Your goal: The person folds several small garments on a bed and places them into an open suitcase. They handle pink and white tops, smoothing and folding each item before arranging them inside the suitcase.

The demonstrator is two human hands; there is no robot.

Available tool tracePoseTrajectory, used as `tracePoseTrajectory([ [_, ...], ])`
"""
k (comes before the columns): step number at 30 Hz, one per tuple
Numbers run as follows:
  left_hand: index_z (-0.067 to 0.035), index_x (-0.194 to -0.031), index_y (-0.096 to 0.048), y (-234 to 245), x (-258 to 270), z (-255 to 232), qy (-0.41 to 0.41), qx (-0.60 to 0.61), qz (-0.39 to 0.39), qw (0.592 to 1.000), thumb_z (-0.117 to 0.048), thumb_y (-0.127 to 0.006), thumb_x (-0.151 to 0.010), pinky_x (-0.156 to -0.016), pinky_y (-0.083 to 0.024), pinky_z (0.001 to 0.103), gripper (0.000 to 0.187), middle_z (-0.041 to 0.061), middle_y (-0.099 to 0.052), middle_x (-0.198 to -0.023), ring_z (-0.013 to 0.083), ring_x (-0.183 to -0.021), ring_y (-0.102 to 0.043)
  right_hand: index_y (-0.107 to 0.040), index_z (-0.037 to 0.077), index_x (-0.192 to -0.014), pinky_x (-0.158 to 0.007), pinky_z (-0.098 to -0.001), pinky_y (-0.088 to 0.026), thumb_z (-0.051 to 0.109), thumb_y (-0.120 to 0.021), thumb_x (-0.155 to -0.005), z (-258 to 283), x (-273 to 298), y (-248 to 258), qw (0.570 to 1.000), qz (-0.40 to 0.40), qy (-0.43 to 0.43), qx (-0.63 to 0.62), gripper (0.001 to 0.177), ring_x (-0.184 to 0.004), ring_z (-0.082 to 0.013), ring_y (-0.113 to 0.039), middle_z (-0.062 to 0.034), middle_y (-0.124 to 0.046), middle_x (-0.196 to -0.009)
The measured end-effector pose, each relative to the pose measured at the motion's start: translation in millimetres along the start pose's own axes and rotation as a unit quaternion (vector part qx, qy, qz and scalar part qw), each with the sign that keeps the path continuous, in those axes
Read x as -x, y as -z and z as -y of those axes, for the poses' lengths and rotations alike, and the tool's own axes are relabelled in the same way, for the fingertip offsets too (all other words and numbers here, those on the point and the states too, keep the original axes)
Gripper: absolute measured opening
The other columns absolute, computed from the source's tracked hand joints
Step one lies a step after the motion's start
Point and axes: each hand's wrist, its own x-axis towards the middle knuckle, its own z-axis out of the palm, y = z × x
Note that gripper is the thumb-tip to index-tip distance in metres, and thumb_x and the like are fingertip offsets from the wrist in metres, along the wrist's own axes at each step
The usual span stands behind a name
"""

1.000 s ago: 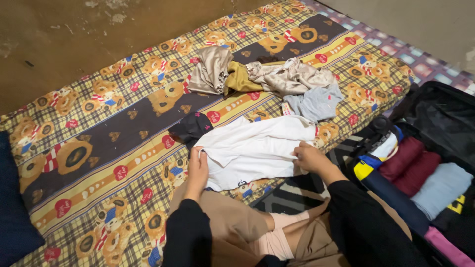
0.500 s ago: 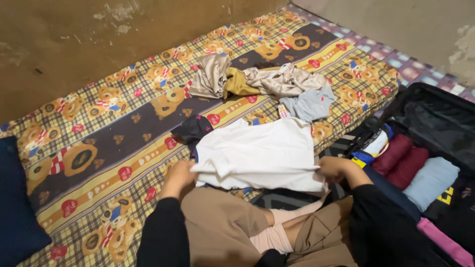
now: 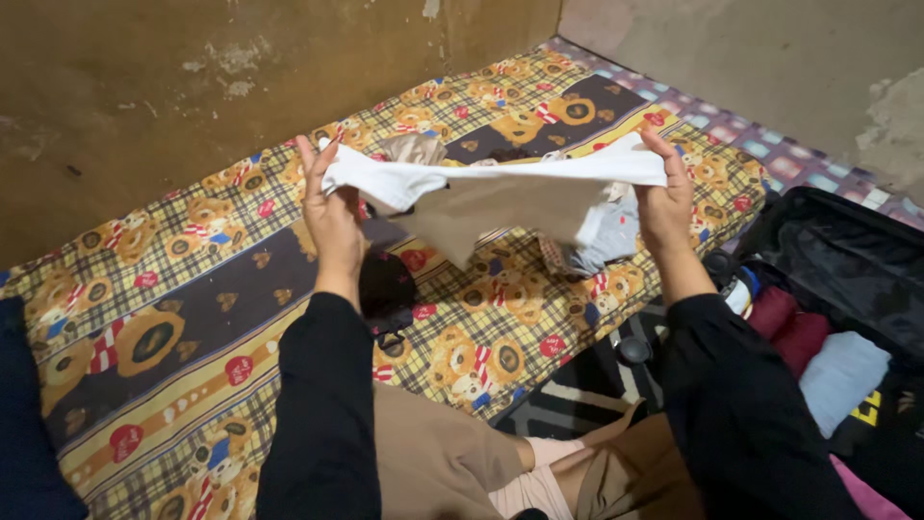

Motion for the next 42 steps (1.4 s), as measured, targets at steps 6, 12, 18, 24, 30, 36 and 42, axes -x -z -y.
tracePoseTrajectory([
  [6, 0.000, -0.107, -0.073, 75.0, 81.0, -18.8, 0.002, -0.252, 0.015, 0.968, 0.004, -0.053, -0.108, -0.122, -0.041, 0.037, 0.021, 0.011, -0.043, -0.166, 0.0255, -0.153, -0.041, -0.068, 0.009, -0.126, -0.125, -0.0402, -0.035, -0.022, -0.041, -0.082, 0.0, 72.7, 7.3, 0.949, 0.108, 0.017, 0.296, 0.060, -0.149, -0.0332, -0.048, -0.0208, -0.054, -0.155],
  [12, -0.005, -0.082, -0.076, 168.9, 197.9, 34.1, 0.173, -0.374, 0.048, 0.910, 0.016, -0.049, -0.073, -0.110, -0.043, 0.037, 0.035, 0.014, -0.060, -0.144, 0.0286, -0.135, -0.054, -0.078, 0.013, -0.115, -0.112, -0.0398, -0.043, -0.023, -0.048, -0.066, -72.6, 187.3, 48.6, 0.894, 0.210, -0.070, 0.390, 0.067, -0.132, -0.0359, -0.058, -0.0187, -0.065, -0.137],
  [18, -0.001, -0.068, -0.076, 221.2, 245.6, 67.7, 0.276, -0.527, 0.207, 0.777, 0.008, -0.061, -0.071, -0.097, -0.051, 0.035, 0.018, 0.012, -0.075, -0.119, 0.0272, -0.115, -0.065, -0.082, 0.015, -0.113, -0.101, -0.0376, -0.050, -0.015, -0.058, -0.071, -123.4, 242.3, 95.4, 0.818, 0.262, -0.120, 0.498, 0.057, -0.123, -0.0373, -0.064, -0.0184, -0.070, -0.130],
  [24, -0.006, -0.109, -0.070, 229.0, 229.1, 82.6, 0.405, -0.412, -0.001, 0.816, 0.002, -0.062, -0.076, -0.074, -0.054, 0.034, 0.035, 0.011, -0.068, -0.106, 0.0195, -0.088, -0.067, -0.076, 0.008, -0.111, -0.069, -0.0350, -0.057, 0.009, -0.066, -0.095, -139.0, 257.3, 96.5, 0.836, -0.076, -0.465, 0.282, 0.019, -0.080, -0.0179, -0.070, -0.0077, -0.075, -0.095],
  [30, 0.007, -0.107, -0.075, 209.1, 246.1, 93.6, 0.477, -0.452, -0.090, 0.748, -0.019, -0.076, -0.092, -0.063, -0.045, 0.039, 0.030, 0.015, -0.071, -0.090, 0.0237, -0.069, -0.060, -0.071, 0.011, -0.114, -0.065, -0.0333, -0.057, 0.011, -0.069, -0.091, -139.3, 274.4, 80.7, 0.810, -0.075, -0.550, 0.188, 0.023, -0.071, -0.0107, -0.062, 0.0014, -0.071, -0.089],
  [36, 0.001, -0.105, -0.068, 212.6, 248.2, 94.7, 0.437, -0.201, -0.173, 0.859, -0.004, -0.072, -0.086, -0.075, -0.057, 0.034, 0.020, 0.015, -0.074, -0.100, 0.0211, -0.084, -0.072, -0.071, 0.014, -0.112, -0.063, -0.0312, -0.056, 0.016, -0.070, -0.092, -143.6, 285.5, 61.0, 0.784, -0.028, -0.577, 0.227, 0.020, -0.071, -0.0099, -0.064, 0.0023, -0.069, -0.086],
  [42, 0.009, -0.105, -0.071, 211.2, 254.0, 79.2, 0.477, -0.198, -0.124, 0.847, -0.010, -0.074, -0.089, -0.077, -0.055, 0.033, 0.025, 0.015, -0.076, -0.100, 0.0226, -0.086, -0.072, -0.071, 0.007, -0.096, -0.055, -0.0328, -0.044, 0.031, -0.080, -0.091, -146.9, 286.3, 57.4, 0.786, 0.035, -0.559, 0.262, 0.026, -0.063, -0.0166, -0.052, -0.0023, -0.058, -0.077],
])
